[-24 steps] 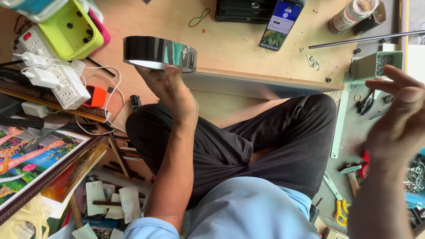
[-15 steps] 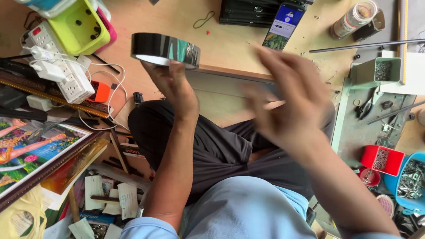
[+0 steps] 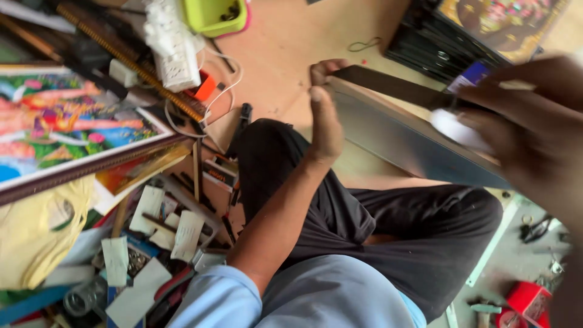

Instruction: Applying black tape to the edges of a glass or plastic panel and cleaning it with a cloth in a workshop setting.

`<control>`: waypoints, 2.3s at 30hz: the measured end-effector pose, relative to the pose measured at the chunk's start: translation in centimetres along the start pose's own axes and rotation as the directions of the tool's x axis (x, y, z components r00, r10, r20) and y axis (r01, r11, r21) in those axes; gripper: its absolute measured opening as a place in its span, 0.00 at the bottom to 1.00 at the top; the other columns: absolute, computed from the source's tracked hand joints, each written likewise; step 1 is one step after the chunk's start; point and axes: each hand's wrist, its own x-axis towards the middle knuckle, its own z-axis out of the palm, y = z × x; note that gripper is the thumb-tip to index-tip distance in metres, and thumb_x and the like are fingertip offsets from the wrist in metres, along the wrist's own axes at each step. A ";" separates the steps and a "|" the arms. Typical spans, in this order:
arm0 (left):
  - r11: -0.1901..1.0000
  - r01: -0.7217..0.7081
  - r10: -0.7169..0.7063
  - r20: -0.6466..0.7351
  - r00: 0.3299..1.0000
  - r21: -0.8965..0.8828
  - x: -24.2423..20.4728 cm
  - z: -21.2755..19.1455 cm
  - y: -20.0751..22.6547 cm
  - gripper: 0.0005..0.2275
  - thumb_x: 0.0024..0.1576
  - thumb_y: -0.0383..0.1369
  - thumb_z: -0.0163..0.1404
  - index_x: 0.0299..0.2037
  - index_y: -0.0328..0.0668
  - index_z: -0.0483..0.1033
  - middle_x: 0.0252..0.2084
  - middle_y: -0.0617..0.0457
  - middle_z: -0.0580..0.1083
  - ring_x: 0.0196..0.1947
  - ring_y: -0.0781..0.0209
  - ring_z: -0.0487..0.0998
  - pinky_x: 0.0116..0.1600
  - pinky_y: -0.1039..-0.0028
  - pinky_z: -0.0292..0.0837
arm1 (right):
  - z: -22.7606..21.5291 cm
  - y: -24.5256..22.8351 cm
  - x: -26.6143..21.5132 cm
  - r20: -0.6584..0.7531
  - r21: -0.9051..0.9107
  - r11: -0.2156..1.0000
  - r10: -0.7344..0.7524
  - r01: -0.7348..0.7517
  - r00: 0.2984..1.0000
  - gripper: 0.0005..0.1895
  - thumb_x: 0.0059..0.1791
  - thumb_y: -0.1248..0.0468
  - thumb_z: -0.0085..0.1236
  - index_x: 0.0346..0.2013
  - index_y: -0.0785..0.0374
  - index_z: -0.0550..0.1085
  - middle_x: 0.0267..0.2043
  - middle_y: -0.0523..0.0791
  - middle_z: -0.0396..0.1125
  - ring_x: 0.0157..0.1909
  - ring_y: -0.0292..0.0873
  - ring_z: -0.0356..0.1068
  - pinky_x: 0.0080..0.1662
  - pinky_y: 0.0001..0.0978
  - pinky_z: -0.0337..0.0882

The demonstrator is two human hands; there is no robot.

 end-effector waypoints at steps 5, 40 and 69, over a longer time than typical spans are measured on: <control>1.000 0.004 -0.005 -0.030 1.000 -0.025 -0.3 -0.2 -1.0 0.30 0.68 0.64 0.31 0.52 0.39 0.59 0.54 0.49 0.63 0.57 0.61 0.63 0.71 0.69 0.58 | 0.2 1.2 -1.8 0.044 0.080 0.997 -0.015 0.012 0.999 0.11 0.52 0.71 0.60 0.50 0.67 0.78 0.50 0.55 0.70 0.39 0.46 0.71 0.41 0.34 0.72; 0.955 -0.043 0.032 0.044 0.999 0.294 -0.1 1.0 1.4 0.24 0.61 0.44 0.54 0.54 0.42 0.53 0.51 0.48 0.63 0.50 0.65 0.72 0.55 0.70 0.75 | 1.5 -2.2 2.5 0.660 -0.645 0.612 0.145 0.457 0.737 0.29 0.50 0.49 0.57 0.68 0.38 0.68 0.33 0.30 0.68 0.28 0.26 0.68 0.29 0.18 0.71; 0.095 -0.755 0.262 0.715 0.648 0.649 -0.3 -1.8 1.7 0.25 0.72 0.40 0.55 0.73 0.44 0.58 0.75 0.53 0.62 0.77 0.58 0.62 0.82 0.63 0.59 | -3.7 1.8 0.3 0.172 -0.137 0.955 -0.238 0.262 0.956 0.12 0.43 0.70 0.65 0.42 0.63 0.80 0.43 0.48 0.71 0.40 0.41 0.77 0.38 0.29 0.78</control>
